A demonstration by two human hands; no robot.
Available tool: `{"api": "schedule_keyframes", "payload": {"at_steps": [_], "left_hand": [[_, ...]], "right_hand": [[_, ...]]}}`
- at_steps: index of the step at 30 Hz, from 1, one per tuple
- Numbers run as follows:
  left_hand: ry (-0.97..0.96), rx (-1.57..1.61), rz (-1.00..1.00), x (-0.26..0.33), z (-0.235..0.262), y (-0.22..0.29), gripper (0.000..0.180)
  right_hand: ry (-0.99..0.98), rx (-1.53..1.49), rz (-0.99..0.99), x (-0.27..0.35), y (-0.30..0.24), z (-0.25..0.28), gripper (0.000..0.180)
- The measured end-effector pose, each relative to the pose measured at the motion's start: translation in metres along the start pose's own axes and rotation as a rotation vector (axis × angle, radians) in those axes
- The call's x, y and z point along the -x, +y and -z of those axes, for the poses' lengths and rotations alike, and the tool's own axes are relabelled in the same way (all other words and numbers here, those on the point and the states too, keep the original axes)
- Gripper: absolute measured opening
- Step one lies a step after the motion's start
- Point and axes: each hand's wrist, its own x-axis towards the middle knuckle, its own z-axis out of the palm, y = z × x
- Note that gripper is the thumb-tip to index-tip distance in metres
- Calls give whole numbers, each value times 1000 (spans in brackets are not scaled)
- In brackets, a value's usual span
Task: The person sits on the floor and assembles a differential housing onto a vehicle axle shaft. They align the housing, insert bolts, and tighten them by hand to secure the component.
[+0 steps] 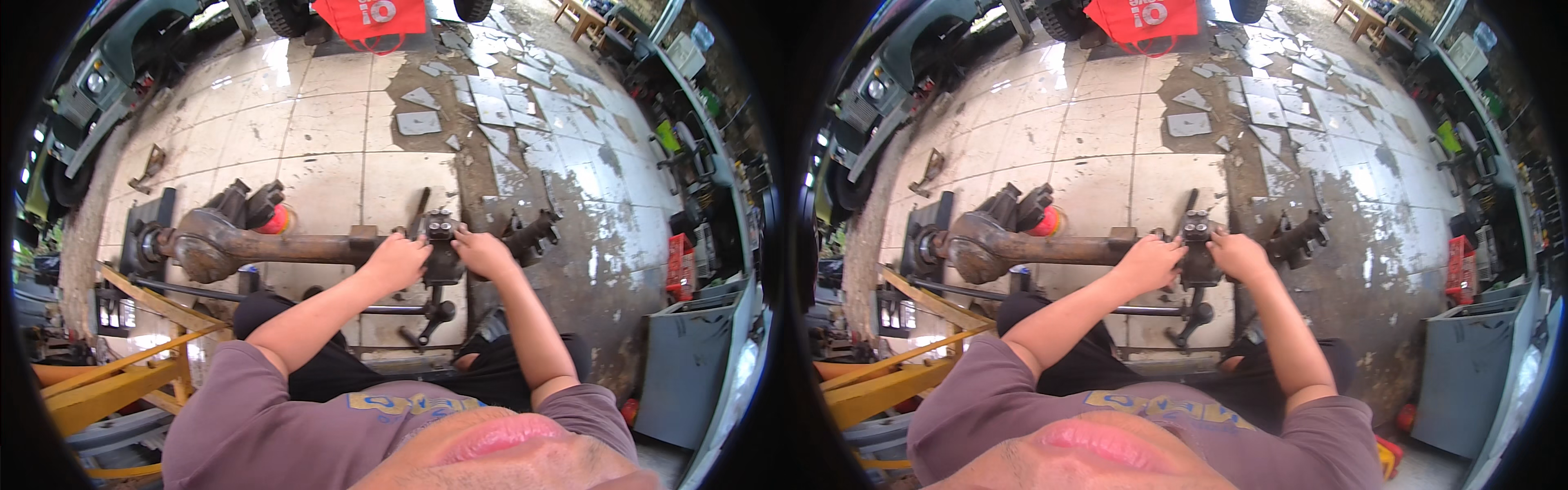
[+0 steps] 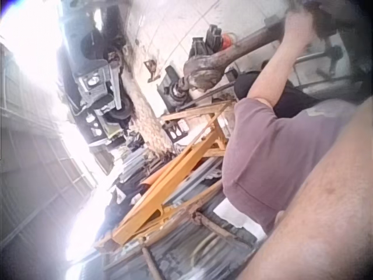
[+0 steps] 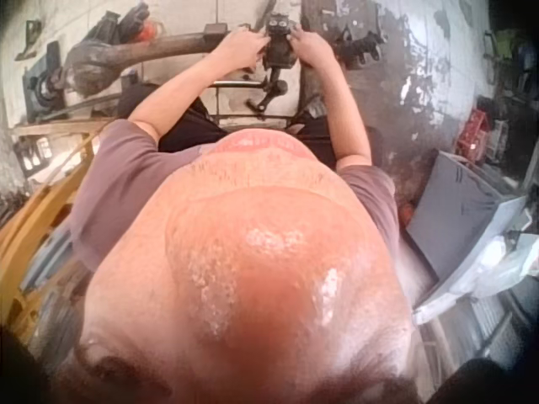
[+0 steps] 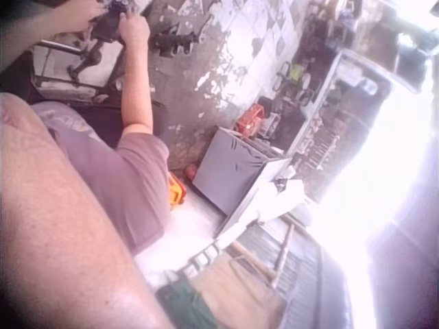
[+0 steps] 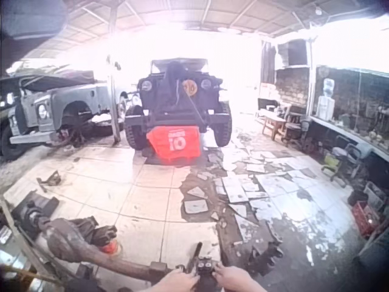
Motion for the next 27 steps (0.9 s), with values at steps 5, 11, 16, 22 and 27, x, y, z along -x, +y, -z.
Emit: {"api": "schedule_keyframes", "payload": {"at_steps": [5, 11, 16, 22, 27], "left_hand": [[-108, -17, 47, 1, 6, 5, 55], [-113, -43, 32, 5, 9, 3, 57], [-104, -29, 13, -1, 5, 5, 56], [-127, -11, 30, -5, 2, 6, 56], [-134, 7, 52, -2, 5, 5, 54]], "right_hand": [[-101, 45, 38, -6, 6, 10, 49], [-169, 88, 48, -10, 9, 3, 47], [-25, 58, -58, -6, 6, -8, 49], [124, 79, -18, -1, 9, -21, 42], [79, -14, -110, 1, -16, -5, 40]]}}
